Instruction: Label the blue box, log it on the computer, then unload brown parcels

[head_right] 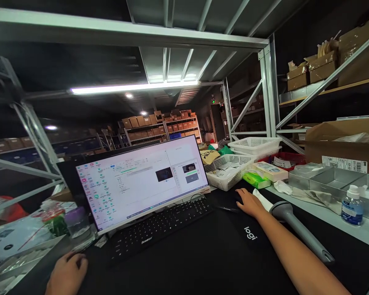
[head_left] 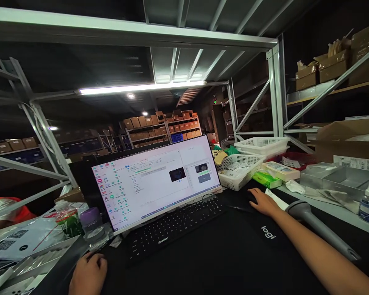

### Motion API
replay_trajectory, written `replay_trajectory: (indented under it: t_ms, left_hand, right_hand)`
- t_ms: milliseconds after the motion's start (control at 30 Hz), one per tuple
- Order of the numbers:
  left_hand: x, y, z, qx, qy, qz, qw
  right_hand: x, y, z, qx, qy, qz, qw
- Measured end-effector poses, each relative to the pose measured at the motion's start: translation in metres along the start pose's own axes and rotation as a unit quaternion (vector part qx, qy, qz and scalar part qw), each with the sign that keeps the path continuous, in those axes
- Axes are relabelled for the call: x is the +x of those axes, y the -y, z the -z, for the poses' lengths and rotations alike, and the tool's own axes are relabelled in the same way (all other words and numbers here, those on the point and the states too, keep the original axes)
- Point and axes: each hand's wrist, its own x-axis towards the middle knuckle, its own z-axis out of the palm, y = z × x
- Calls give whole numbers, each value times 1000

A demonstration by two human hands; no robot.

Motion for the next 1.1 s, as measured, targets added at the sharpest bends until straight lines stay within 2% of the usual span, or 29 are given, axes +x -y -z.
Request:
replay_trajectory:
  t_ms: [233, 333, 467, 600, 867, 1100]
  left_hand:
    - [-4, -6, 4, 7, 3, -2, 1000]
    - [-4, -5, -1, 12, 5, -3, 1000]
    - [-4, -2, -7, 15, 1, -5, 1000]
    - [-5, 1, -11, 14, -3, -14, 1000]
    - [-4, 7, -19, 4, -14, -39, 999]
    - [0, 4, -16, 18, -26, -43, 999]
  right_hand:
    - [-1, 1, 1, 22, 26, 34, 999]
    - [4, -7, -7, 14, 48, 55, 997]
    - [10, -18, -20, -5, 42, 73, 996]
    - [15, -19, -25, -13, 32, 60, 998]
    - [15, -7, -10, -4, 43, 41, 998]
    - [13, -7, -8, -5, 54, 36, 998]
